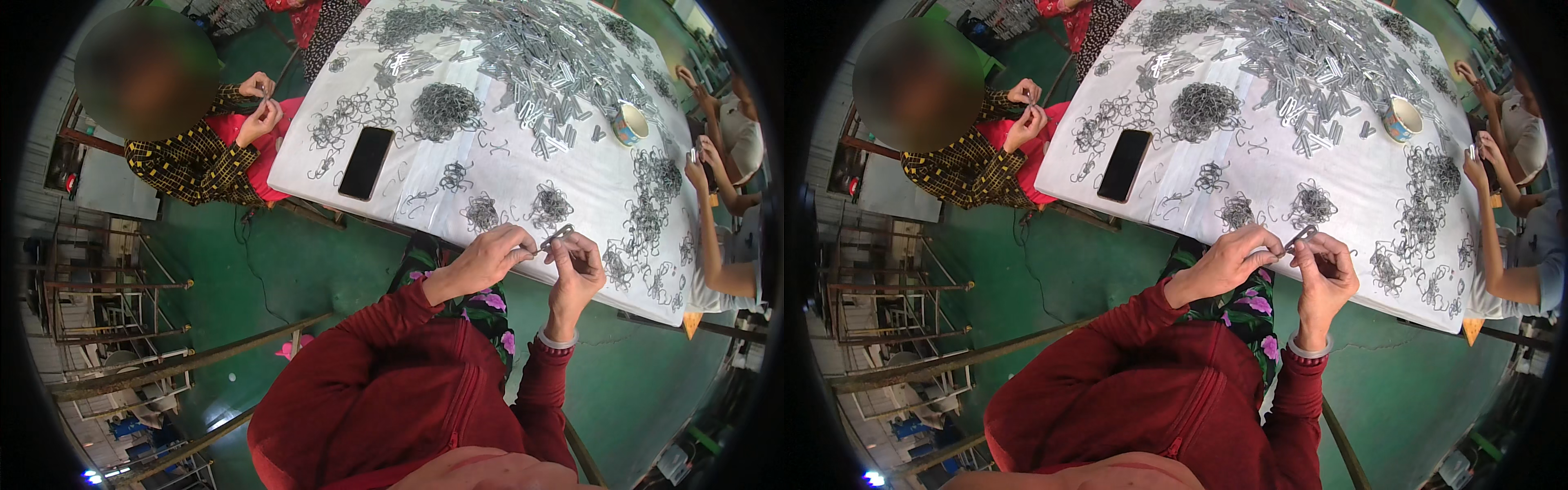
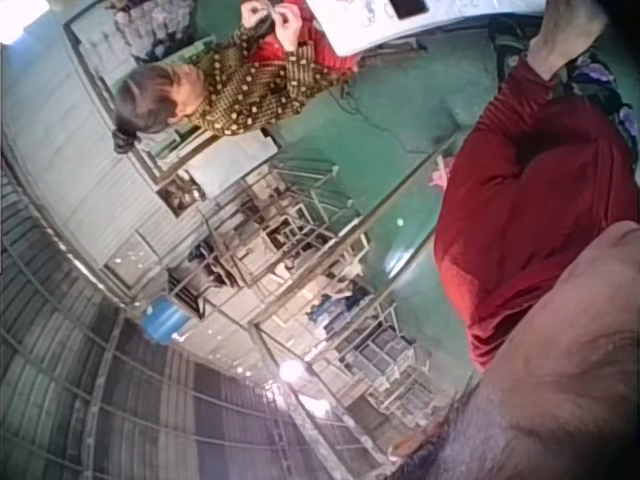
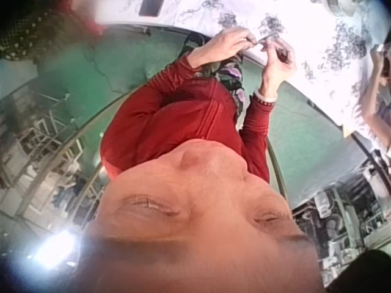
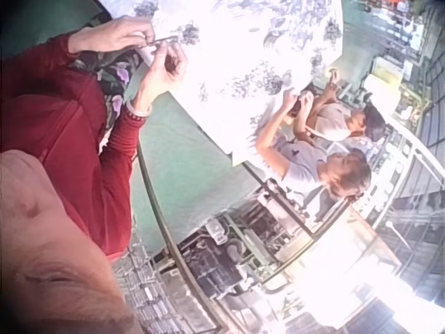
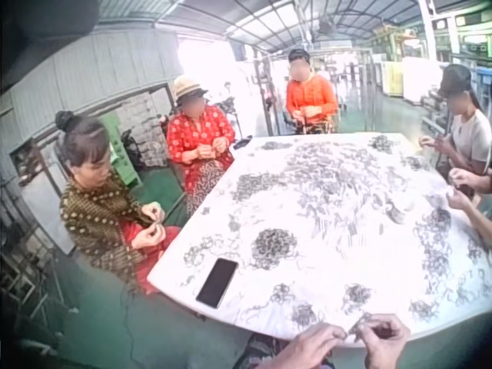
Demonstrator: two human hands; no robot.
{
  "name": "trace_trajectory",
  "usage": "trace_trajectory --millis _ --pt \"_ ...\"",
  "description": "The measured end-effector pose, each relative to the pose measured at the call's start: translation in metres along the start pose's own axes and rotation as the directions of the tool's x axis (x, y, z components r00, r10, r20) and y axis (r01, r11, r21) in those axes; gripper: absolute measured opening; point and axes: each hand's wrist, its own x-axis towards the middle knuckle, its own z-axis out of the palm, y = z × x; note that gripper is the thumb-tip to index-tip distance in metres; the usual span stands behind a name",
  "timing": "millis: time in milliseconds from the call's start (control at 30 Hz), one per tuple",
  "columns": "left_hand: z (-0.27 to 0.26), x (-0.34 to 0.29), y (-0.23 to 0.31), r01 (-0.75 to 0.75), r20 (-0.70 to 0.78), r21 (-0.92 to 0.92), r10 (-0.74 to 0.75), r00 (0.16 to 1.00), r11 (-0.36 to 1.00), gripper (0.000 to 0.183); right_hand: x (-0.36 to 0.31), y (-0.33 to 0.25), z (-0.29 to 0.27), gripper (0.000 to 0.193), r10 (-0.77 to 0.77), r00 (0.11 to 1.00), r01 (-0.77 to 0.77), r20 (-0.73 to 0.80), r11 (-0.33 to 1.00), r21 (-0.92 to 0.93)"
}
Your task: The person sits at a table and repeatedly picks up small metal wire pieces and cylindrical components, then connects them by hand. The person occasionally places the assembled units on the table or into a nearby container.
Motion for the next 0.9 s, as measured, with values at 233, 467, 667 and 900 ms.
trace_trajectory --millis 233,467,667,900 --pt "-0.030 0.043 -0.043 0.188 -0.101 -0.013 -0.189 0.977 0.982 0.032 0.016 0.003 -0.005 0.016 -0.022 0.998 0.021 -0.065 1.000 -0.012" --pt "-0.100 0.125 -0.162 0.167 -0.175 0.765 -0.049 0.983 0.622 0.015 0.023 0.004 -0.011 0.017 0.002 0.998 -0.004 -0.062 1.000 -0.022" --pt "-0.102 0.135 -0.178 0.107 -0.088 0.859 -0.062 0.994 0.501 0.010 0.018 0.000 -0.014 0.020 -0.033 0.999 0.034 -0.026 0.999 0.036" --pt "-0.100 0.108 -0.131 0.195 -0.308 0.603 -0.001 0.951 0.774 0.009 -0.010 -0.012 -0.011 0.020 -0.043 0.999 0.042 -0.026 0.999 -0.016"
